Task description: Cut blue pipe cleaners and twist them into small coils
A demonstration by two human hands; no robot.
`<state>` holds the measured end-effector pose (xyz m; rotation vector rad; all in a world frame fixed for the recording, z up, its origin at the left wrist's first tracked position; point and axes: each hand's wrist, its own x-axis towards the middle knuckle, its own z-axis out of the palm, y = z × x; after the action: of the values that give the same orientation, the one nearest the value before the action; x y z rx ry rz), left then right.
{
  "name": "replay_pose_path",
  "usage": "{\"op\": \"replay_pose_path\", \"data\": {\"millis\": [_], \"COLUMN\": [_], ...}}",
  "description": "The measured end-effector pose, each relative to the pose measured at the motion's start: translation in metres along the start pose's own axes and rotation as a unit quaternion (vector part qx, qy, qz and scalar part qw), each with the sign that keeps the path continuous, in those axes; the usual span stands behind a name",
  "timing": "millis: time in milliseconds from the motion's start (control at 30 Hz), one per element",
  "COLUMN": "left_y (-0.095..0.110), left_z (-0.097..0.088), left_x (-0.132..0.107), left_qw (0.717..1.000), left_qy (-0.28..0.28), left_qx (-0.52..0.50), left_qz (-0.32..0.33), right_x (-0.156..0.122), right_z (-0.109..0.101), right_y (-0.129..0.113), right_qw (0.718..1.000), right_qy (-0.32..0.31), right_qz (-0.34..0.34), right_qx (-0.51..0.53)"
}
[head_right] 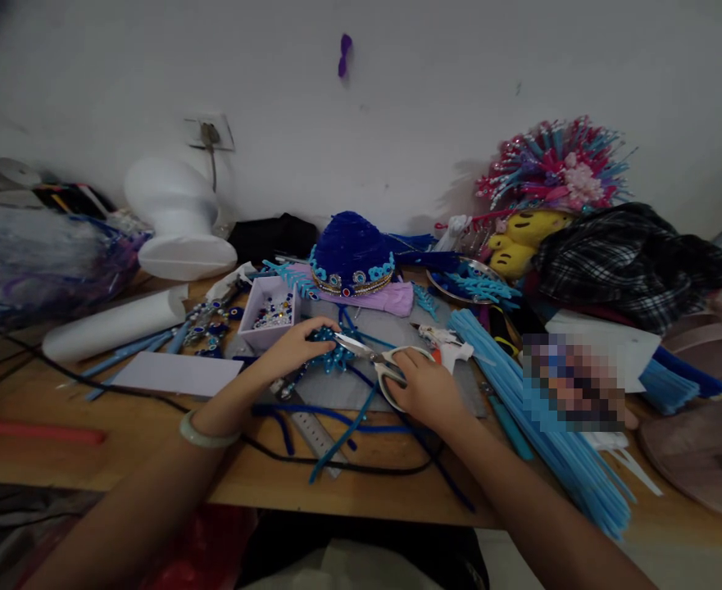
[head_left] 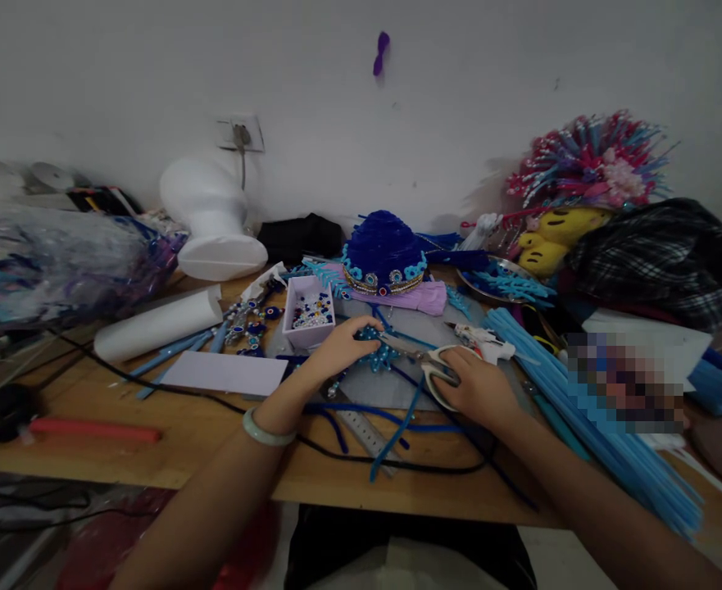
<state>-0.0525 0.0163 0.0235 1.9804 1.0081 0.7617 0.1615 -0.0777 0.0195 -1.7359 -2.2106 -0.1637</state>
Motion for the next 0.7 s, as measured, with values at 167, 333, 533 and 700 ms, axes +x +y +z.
{"op": "replay_pose_path", "data": {"millis": [167, 333, 533, 700], "left_y": [-0.001, -0.0031, -0.0048, -0.0055], "left_z": [-0.002, -0.0014, -0.0012, 0.0012], "left_x": [0.0007, 0.0017, 0.0031, 0.0047], "left_qw": [1.0, 1.0, 0.999, 1.0], "left_qy": [0.008, 0.0, 0.007, -0.007], "left_qx": [0.003, 0.005, 0.006, -0.023], "left_qz": [0.024, 0.031, 0.037, 0.004], "right_x": [-0.0006, -0.002, -0.0027, -0.0024], "right_z": [0.0014, 0.0038, 0.0066, 0.0032], "right_y": [0.0015, 0.0041, 0.0068, 0.0039], "right_qw": [1.0, 0.999, 0.998, 0.998], "right_qy": [0.011, 0.024, 0.03, 0.015], "right_qz": [-0.009, -0.02, -0.025, -0.026], "right_qx": [-0.024, -0.044, -0.044, -0.052]}}
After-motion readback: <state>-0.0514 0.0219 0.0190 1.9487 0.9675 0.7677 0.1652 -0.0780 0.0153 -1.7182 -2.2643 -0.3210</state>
